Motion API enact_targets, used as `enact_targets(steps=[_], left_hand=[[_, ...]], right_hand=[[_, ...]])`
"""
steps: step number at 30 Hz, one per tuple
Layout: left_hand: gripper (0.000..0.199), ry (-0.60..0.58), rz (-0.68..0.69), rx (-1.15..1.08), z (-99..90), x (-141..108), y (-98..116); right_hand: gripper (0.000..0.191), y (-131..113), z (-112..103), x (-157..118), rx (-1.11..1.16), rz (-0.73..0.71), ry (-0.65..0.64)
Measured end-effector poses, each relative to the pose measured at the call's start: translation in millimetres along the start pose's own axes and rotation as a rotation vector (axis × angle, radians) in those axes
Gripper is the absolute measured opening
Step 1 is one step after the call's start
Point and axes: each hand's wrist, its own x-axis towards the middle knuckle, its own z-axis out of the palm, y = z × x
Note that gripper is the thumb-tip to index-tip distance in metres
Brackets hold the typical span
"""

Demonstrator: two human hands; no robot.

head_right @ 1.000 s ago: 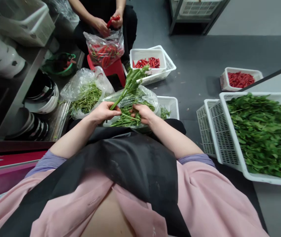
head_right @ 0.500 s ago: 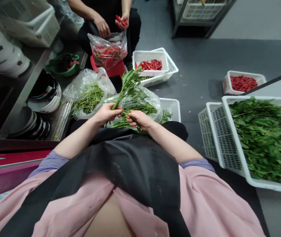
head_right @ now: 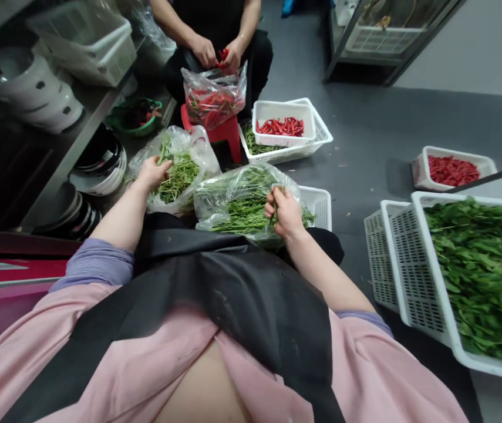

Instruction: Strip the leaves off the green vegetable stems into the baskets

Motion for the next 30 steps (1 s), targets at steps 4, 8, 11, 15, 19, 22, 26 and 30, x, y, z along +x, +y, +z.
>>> enact_targets(steps=[4, 8, 11, 15, 19, 22, 26, 30], left_hand=[[0.027, -0.061, -0.033, -0.152, -1.5, -3.1, 3.3], [0.027, -0.336, 0.065, -0.493, 7.6, -53.8, 29.5], [0.037, -0.555, 0.082, -0.667, 15.2, -95.8, 49.1], [0.044, -0.771, 0.016, -0.700, 26.5, -132.4, 68.6], [0.045, -0.896, -0.015, -0.683, 36.5, -147.0, 79.7], [0.043, -0.976, -0.051, -0.680, 41.1, -151.8, 83.9], [0.041, -1.005, -0.060, -0.716, 44.7, -154.5, 86.4], [0.041, -0.991, -0.074, -0.733, 48.6, -154.6, 86.3]], right_hand=[[0.037, 7.7, 7.1, -12.8, -0.065, 0.065, -0.103], [0.024, 5.3, 12.5, -16.0, -0.254, -0.027, -0.144], [0.017, -4.3, 16.7, -19.7, -0.499, -0.253, -0.112], [0.022, -21.1, 18.6, -25.2, -0.810, -0.614, -0.040], [0.030, -38.2, 14.1, -23.3, -1.174, -0.824, -0.037], [0.034, -45.7, 9.3, -16.9, -1.429, -0.835, -0.033], [0.031, -45.6, 1.3, -8.2, -1.557, -0.834, 0.001], [0.025, -39.0, -6.1, -4.1, -1.551, -0.818, -0.059]])
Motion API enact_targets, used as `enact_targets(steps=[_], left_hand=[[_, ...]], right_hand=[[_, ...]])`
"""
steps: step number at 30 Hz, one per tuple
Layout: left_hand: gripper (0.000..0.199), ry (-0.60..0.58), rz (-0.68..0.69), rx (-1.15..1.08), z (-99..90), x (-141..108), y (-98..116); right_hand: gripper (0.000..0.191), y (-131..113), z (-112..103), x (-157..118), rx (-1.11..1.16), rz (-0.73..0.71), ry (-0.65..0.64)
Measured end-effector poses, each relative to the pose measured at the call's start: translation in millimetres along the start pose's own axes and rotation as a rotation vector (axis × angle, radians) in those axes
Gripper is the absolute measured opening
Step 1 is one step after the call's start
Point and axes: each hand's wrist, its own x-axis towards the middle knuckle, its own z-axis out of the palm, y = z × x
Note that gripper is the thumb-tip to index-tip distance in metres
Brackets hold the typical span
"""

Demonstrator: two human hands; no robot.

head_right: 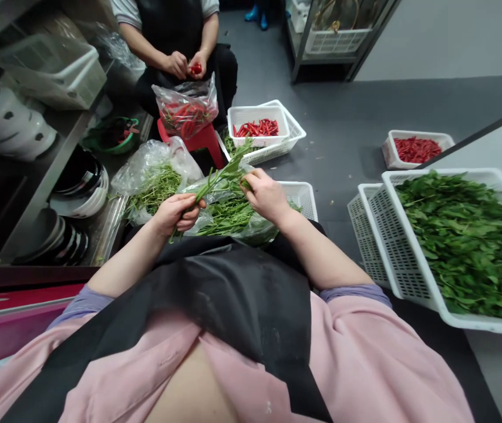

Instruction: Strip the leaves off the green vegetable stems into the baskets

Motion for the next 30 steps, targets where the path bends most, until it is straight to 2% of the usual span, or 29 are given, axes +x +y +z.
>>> enact_targets(steps=[5, 9, 13, 17, 21, 23, 26, 30], left_hand=[[0.043, 0.087, 0.027, 0.080, 3.2, 3.9, -4.4], [0.041, 0.211, 0.082, 0.209, 7.1, 8.4, -9.3], [0.032, 0.318, 0.124, 0.303, 6.0, 12.1, -11.9], [0.021, 0.331, 0.081, 0.364, -2.9, 10.6, -8.0], [0.019, 0.342, 0.038, 0.422, -13.2, 7.0, -1.8], [0.022, 0.335, 0.054, 0.475, -15.5, 6.0, -0.3], [0.028, 0.349, 0.096, 0.575, -14.2, 5.3, 0.1], [0.029, 0.476, 0.251, 0.726, -9.7, 1.0, 3.7]], right_hand=[[0.017, -5.1, 7.4, -3.7, -0.011, -0.066, -0.188], [0.015, -12.5, 8.6, -3.1, 0.007, -0.037, -0.262], [0.022, -13.8, 6.3, -1.9, 0.182, 0.063, -0.251], [0.017, -9.1, 1.8, -0.5, 0.381, 0.216, -0.218], [0.015, -5.9, -1.4, 0.1, 0.607, 0.365, -0.214], [0.013, -7.5, 0.4, -0.2, 0.722, 0.415, -0.161], [0.013, -7.4, 10.1, 1.3, 0.911, 0.505, 0.023], [0.020, 18.2, 22.1, 10.1, 1.002, 0.684, 0.308]])
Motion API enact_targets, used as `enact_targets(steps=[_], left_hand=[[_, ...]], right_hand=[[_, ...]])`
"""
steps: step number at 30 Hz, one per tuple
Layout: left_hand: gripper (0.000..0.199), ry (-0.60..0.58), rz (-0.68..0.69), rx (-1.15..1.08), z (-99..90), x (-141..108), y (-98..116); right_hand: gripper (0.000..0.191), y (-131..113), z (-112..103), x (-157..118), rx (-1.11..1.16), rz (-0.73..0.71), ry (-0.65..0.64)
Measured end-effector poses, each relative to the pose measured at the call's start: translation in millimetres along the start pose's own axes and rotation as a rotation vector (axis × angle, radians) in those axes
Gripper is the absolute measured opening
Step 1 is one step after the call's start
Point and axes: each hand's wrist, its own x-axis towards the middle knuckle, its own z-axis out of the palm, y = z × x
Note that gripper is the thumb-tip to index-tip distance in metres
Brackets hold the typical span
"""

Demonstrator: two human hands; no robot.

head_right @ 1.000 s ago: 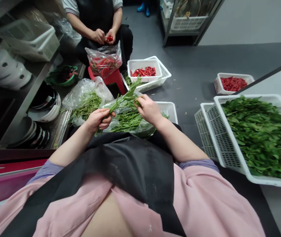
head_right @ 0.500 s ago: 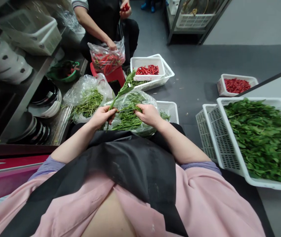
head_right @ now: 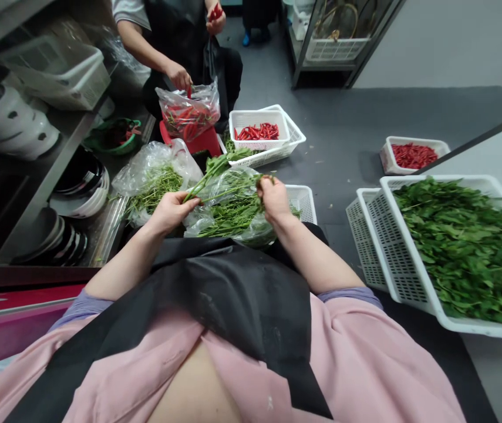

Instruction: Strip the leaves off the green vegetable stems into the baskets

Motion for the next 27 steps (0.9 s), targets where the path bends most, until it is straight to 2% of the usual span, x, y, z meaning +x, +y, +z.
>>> enact_targets(steps=[3, 5, 7, 9, 11, 13, 15, 19, 23, 25, 27], left_hand=[[0.027, 0.113, 0.049, 0.050, -6.3, -3.8, 6.4], [0.026, 0.143, 0.072, 0.082, -10.1, -6.0, 10.5], [0.026, 0.150, 0.098, 0.111, -11.3, -7.4, 14.1], [0.025, 0.154, 0.115, 0.127, -9.9, -8.0, 16.6], [0.026, 0.158, 0.121, 0.134, -7.4, -8.0, 17.7], [0.027, 0.153, 0.120, 0.143, -5.6, -8.1, 17.4], [0.028, 0.138, 0.119, 0.152, -5.1, -8.6, 16.5], [0.028, 0.111, 0.135, 0.171, -6.4, -10.4, 14.5], [0.029, 0.121, 0.159, 0.188, -8.8, -9.9, 11.0], [0.029, 0.145, 0.163, 0.186, -10.8, -9.8, 8.4], [0.029, 0.173, 0.165, 0.176, -13.2, -10.5, 5.6]], right_hand=[[0.026, -0.7, -19.7, 16.4, 0.001, -0.129, 0.239], [0.029, -11.1, -30.7, 11.9, -0.095, -0.308, 0.276], [0.030, -25.2, -33.5, -4.6, -0.278, -0.468, 0.173], [0.027, -37.0, -27.3, -24.3, -0.501, -0.560, -0.040], [0.025, -42.1, -15.8, -37.8, -0.689, -0.589, -0.246], [0.027, -40.5, -4.6, -41.1, -0.808, -0.591, -0.356], [0.030, -35.4, 2.7, -36.9, -0.897, -0.630, -0.382], [0.032, -26.6, 6.5, -24.6, -1.031, -0.811, -0.331], [0.026, -21.6, 10.4, -21.3, -0.920, -0.950, -0.292], [0.022, -20.5, 14.4, -22.3, -0.780, -0.910, -0.283], [0.020, -20.9, 17.3, -21.5, -0.676, -0.791, -0.245]])
